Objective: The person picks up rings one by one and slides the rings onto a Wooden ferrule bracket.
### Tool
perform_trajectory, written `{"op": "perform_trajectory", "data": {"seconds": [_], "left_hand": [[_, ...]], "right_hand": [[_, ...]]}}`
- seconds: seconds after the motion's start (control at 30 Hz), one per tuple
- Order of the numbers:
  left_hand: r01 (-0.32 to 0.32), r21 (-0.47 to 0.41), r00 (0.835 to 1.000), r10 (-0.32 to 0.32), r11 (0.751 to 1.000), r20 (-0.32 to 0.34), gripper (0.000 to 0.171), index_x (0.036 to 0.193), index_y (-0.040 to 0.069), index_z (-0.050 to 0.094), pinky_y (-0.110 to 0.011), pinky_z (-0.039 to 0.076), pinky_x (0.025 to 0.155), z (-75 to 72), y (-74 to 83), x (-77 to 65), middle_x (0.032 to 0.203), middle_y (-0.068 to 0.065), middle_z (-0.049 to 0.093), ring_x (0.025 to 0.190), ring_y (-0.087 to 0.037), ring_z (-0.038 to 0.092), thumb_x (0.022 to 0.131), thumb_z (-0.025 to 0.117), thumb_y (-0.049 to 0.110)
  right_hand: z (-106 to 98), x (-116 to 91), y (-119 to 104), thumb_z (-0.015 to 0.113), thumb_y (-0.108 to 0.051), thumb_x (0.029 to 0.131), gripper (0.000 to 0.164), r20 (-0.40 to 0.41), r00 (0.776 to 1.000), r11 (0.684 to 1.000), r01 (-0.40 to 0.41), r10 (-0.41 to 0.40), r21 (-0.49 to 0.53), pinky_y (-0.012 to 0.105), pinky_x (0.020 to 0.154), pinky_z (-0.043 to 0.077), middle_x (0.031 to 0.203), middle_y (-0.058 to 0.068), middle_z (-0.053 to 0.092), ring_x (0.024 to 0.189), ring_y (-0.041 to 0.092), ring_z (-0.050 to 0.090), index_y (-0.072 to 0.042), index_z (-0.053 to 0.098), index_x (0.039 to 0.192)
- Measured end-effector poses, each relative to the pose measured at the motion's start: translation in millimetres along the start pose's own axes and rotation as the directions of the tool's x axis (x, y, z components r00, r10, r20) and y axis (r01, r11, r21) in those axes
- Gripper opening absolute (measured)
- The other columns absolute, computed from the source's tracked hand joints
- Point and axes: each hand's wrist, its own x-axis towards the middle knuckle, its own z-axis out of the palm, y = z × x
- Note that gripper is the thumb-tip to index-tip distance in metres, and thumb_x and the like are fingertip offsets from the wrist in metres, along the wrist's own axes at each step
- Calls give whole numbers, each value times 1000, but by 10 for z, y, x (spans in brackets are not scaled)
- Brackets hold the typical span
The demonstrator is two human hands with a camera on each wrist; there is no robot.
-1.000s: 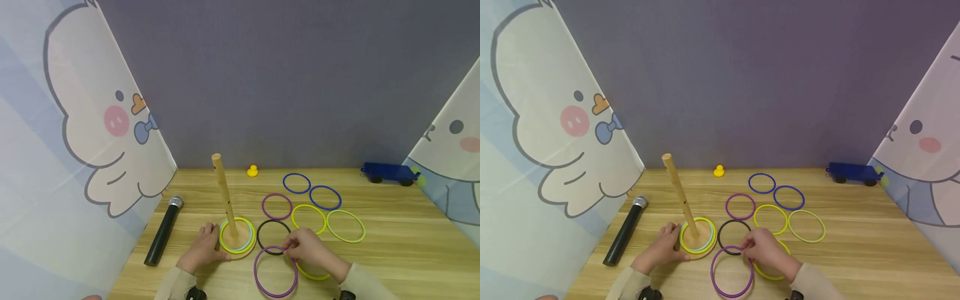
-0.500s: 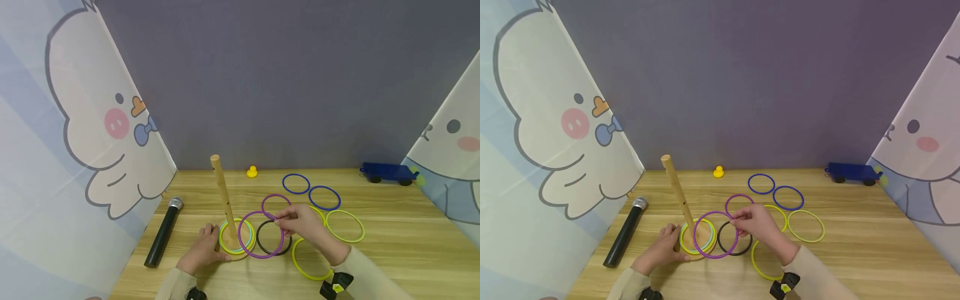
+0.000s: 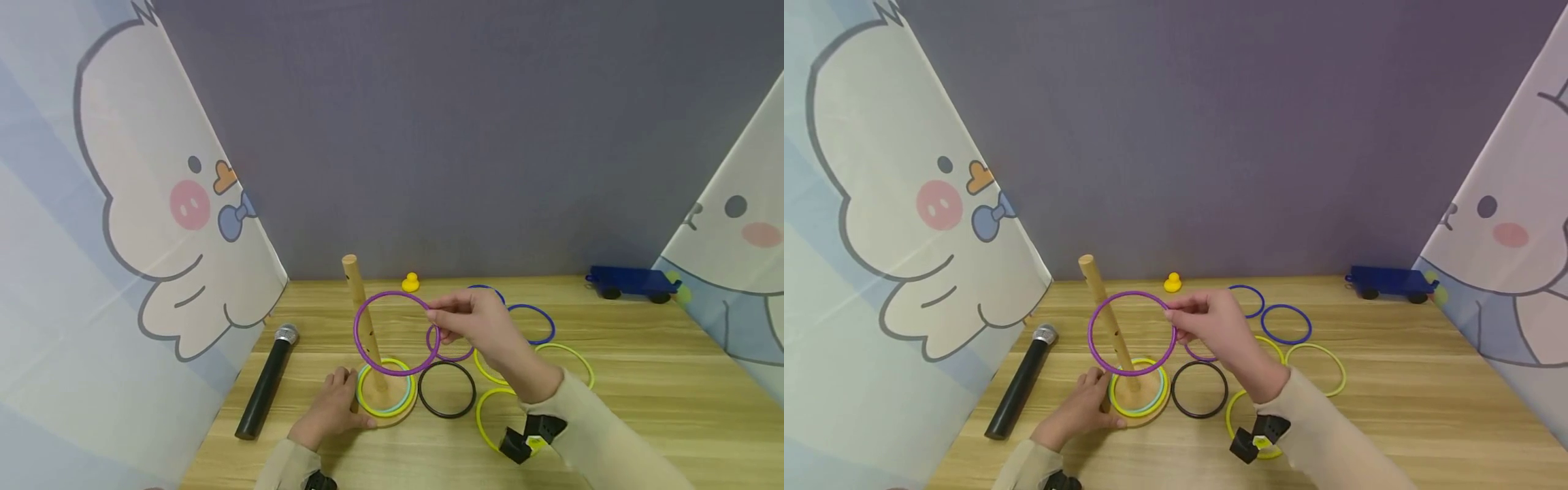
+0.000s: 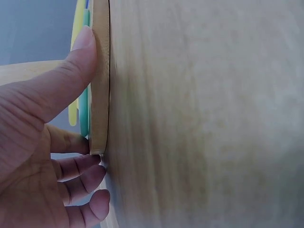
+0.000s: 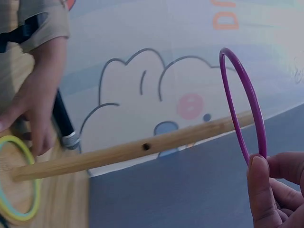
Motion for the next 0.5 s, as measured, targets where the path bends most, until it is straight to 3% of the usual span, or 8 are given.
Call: {"op": "perform_trajectory", "data": {"seconds": [0.27,0.5], "left_hand": [[6,-10,1000,-6,1000,3,108,140,-15,39,-53,42,95,-2,-8,-16,124,-24,41,112,-38,40,66,86,47],[9,-21,1000,-9,1000,2,107,139,-15,39,-53,42,95,-4,14,-20,125,-24,41,112,-38,40,66,86,47]], "right_hand": [[104,85,-435,73,-5,87,19,-50,994,992,105,-101,77,33,61,57,82,10,71,61,16,63,6,71,103],[194,177,-571,73,-7,87,20,-98,988,980,130,-116,148,32,62,57,80,12,69,61,16,64,6,71,102]]}}
